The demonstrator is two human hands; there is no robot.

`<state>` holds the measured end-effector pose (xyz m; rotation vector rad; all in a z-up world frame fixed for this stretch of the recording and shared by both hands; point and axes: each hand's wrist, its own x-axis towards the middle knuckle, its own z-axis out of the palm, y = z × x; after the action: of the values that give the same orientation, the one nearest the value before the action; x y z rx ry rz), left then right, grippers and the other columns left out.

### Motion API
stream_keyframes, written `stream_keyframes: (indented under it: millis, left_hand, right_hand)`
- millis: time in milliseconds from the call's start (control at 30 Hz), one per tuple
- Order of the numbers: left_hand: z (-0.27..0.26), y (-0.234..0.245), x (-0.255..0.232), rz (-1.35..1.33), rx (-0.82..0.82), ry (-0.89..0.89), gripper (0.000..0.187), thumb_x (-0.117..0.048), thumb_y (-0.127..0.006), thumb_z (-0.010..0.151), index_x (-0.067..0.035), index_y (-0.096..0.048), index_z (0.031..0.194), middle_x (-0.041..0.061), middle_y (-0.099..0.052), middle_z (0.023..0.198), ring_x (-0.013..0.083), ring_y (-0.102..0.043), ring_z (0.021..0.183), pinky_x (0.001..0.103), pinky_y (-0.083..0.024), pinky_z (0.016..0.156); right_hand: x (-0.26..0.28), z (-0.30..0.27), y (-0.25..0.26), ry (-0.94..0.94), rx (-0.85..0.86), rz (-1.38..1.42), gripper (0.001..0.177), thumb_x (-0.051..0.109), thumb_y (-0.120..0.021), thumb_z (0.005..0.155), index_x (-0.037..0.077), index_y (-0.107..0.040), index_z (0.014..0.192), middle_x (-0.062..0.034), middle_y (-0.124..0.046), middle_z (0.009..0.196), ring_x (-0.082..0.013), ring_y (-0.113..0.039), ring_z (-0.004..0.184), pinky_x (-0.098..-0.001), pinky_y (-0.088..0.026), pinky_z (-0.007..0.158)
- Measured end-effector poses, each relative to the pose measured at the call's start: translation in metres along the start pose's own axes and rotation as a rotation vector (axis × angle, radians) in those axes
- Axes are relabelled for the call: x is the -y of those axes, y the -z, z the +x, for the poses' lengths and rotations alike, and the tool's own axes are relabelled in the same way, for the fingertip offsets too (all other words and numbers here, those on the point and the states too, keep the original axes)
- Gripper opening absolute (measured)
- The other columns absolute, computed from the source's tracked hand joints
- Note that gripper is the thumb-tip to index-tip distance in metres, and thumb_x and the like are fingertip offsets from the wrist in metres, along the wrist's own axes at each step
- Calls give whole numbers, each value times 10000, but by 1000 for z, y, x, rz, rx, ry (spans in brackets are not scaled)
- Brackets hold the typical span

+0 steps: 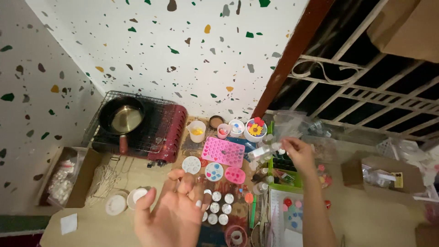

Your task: Preparing wax, adding fragrance, and pouring into molds to create candles.

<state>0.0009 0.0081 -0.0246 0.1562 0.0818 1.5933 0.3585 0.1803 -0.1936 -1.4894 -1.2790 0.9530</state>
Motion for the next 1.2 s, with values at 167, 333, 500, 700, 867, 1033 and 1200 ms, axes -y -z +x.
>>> stream_keyframes:
  millis: [167,333,500,700,867,1033,1200]
  left_hand:
    - [4,9,6,28,-79,16,481,-375,-512,931,21,-565,1199,157,-551,951,256,-519,757,394,-409,671]
    - [5,9,5,32,-78,19,455,-364,-496,939,16,-563,1180,171,-550,955,261,-486,773,387,-389,666]
    - [9,16,10,175,-182,-49,429,-274,-527,912,59,-570,1178,178,-560,971,237,-537,752,355,-420,652]
    - [8,36,20,225,-268,74,359,-249,-494,921,13,-585,1150,141,-569,976,212,-535,778,354,-407,691]
    - [5,45,17,206,-296,76,356,-232,-519,905,15,-584,1152,153,-565,1003,220,-533,785,362,-416,708]
    - [3,48,5,237,-294,-31,282,-180,-531,920,34,-603,1088,166,-577,958,227,-533,750,354,-420,636]
    - [0,62,-6,208,-269,-37,355,-235,-499,921,32,-560,1146,181,-563,1001,248,-549,825,372,-417,665]
  right_hand:
    - [68,-26,1,-38,55,154,191,64,-662,959,2,-748,1119,-89,-722,955,-154,-631,864,-258,-496,792]
    - [89,-37,1,-8,128,202,151,39,-646,972,8,-751,1076,-47,-661,903,-123,-553,840,-242,-440,766]
    - [92,-40,-3,74,151,120,117,72,-688,949,64,-770,1033,-25,-657,828,-101,-533,721,-237,-429,644]
    - [105,-47,-4,86,194,232,138,82,-653,984,13,-750,1055,-11,-624,870,-80,-481,759,-205,-377,693]
    - [48,-12,-6,18,4,-40,163,33,-688,945,34,-776,1081,-66,-732,894,-122,-617,770,-237,-473,675]
    - [-59,6,-11,131,-168,-496,275,230,-751,881,21,-794,1054,-85,-722,775,-199,-555,638,-316,-466,610]
    - [-131,-3,-27,132,-224,-778,232,273,-697,871,129,-800,1020,-106,-779,914,-366,-681,732,-424,-549,698]
